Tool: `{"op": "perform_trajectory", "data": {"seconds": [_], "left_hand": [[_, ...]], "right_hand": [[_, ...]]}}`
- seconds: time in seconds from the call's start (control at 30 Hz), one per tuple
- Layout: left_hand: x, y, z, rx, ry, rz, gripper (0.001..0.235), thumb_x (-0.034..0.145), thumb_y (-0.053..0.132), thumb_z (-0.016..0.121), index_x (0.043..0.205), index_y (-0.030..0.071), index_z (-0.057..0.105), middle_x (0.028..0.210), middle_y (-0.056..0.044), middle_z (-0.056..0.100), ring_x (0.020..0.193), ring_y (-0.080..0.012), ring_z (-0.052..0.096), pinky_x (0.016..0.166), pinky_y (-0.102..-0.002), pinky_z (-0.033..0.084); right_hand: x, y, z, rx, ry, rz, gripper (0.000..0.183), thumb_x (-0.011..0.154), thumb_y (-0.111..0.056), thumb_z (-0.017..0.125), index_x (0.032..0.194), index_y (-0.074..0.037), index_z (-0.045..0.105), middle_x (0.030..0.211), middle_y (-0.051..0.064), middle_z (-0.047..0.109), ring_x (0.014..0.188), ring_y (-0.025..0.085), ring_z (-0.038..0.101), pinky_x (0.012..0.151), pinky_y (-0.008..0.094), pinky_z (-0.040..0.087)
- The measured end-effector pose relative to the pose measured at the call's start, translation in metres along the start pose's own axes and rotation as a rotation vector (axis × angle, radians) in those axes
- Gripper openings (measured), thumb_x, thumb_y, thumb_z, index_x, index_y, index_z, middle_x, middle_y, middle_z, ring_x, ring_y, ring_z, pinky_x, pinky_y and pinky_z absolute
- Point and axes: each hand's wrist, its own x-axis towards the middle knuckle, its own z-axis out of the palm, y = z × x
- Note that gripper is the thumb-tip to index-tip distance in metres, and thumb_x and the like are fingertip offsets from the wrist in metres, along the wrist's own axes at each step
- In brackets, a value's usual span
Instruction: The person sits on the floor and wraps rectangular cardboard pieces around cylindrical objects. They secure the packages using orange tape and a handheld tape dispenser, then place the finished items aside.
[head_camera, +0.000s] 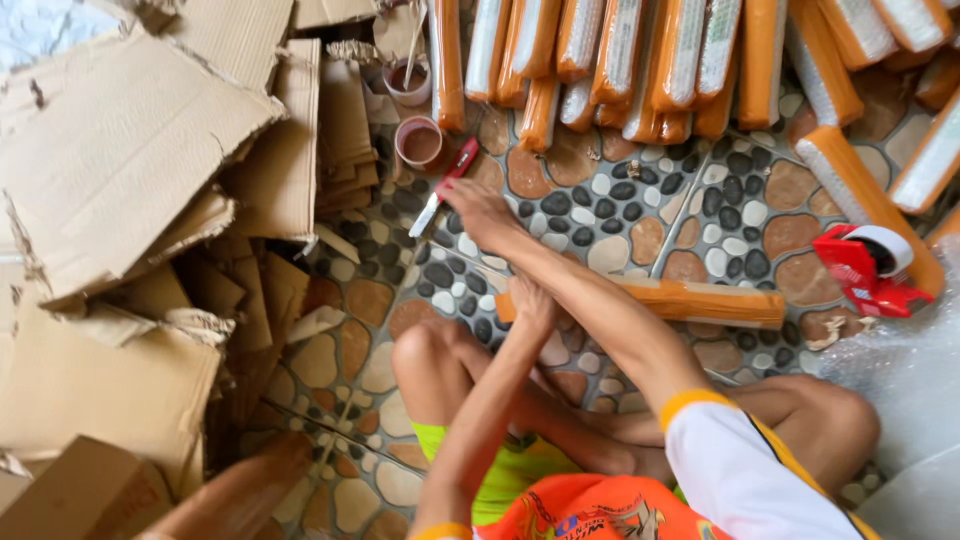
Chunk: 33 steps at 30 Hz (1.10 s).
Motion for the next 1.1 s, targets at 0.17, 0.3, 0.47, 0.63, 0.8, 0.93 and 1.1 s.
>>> {"op": "perform_trajectory", "data": {"seconds": [0.17, 0.3, 0.47, 0.63, 0.8, 0.93, 1.1], "left_hand": [[-0.004, 0.006, -0.026, 0.058, -0.108, -0.065, 0.038, 0.106, 0.023, 0.044, 0.123, 0.022, 0.077, 0.120, 0.003, 0.080, 0.113, -0.0231, 0.073, 0.068, -0.053, 0.051], [0.014, -0.003, 0.001, 0.099, -0.156, 0.083, 0.045, 0.100, 0.027, 0.037, 0.128, 0.018, 0.071, 0.127, -0.005, 0.075, 0.112, -0.0349, 0.064, 0.070, -0.055, 0.047], [0.040, -0.009, 0.032, -0.053, 0.151, 0.139, 0.036, 0.098, 0.018, 0.042, 0.100, 0.015, 0.078, 0.084, -0.007, 0.076, 0.083, -0.0384, 0.073, 0.061, -0.051, 0.048], [0.034, -0.027, -0.007, -0.229, 0.049, 0.119, 0.049, 0.105, 0.026, 0.031, 0.093, 0.016, 0.077, 0.092, -0.010, 0.080, 0.094, -0.0376, 0.078, 0.073, -0.053, 0.057], [0.007, -0.027, -0.045, -0.241, -0.155, 0.047, 0.059, 0.107, 0.033, 0.023, 0.112, 0.011, 0.078, 0.114, -0.014, 0.080, 0.114, -0.0396, 0.075, 0.093, -0.052, 0.059], [-0.005, -0.042, -0.044, 0.005, 0.021, 0.057, 0.038, 0.093, 0.024, 0.046, 0.106, 0.016, 0.080, 0.096, -0.006, 0.081, 0.097, -0.0336, 0.079, 0.078, -0.045, 0.062], [-0.023, -0.069, -0.039, -0.081, 0.261, -0.030, 0.027, 0.089, 0.018, 0.058, 0.109, 0.013, 0.075, 0.084, -0.012, 0.078, 0.086, -0.0377, 0.079, 0.070, -0.049, 0.062]], "right_hand": [[0.045, 0.002, 0.028, -0.426, -0.101, -0.378, 0.009, 0.096, -0.023, 0.066, 0.093, -0.014, 0.067, 0.097, 0.008, 0.063, 0.107, 0.029, 0.061, 0.109, 0.056, 0.036], [0.012, 0.023, 0.003, -0.458, 0.010, -0.419, 0.007, 0.089, -0.027, 0.070, 0.095, -0.023, 0.071, 0.088, 0.001, 0.061, 0.074, 0.023, 0.068, 0.089, 0.049, 0.044], [-0.111, 0.063, -0.136, 0.037, -0.240, 0.418, 0.047, 0.107, -0.040, 0.058, 0.151, -0.023, 0.056, 0.126, 0.012, 0.072, 0.120, 0.036, 0.068, 0.100, 0.052, 0.054], [-0.234, 0.014, -0.200, -0.104, -0.427, 0.556, 0.059, 0.099, -0.031, 0.060, 0.157, -0.023, 0.052, 0.120, 0.017, 0.076, 0.115, 0.039, 0.072, 0.098, 0.055, 0.055], [-0.230, 0.000, -0.099, 0.065, -0.375, 0.784, 0.062, 0.100, -0.047, 0.051, 0.156, -0.021, 0.052, 0.124, 0.016, 0.075, 0.119, 0.038, 0.069, 0.103, 0.054, 0.050], [-0.217, -0.043, -0.098, 0.229, -0.498, 0.989, 0.064, 0.104, -0.060, 0.044, 0.158, -0.025, 0.045, 0.136, 0.015, 0.072, 0.133, 0.042, 0.062, 0.119, 0.060, 0.035], [-0.273, 0.020, -0.073, -0.141, -0.207, 0.295, 0.026, 0.094, -0.031, 0.069, 0.110, -0.012, 0.074, 0.103, 0.013, 0.075, 0.106, 0.035, 0.073, 0.096, 0.052, 0.058]]}}
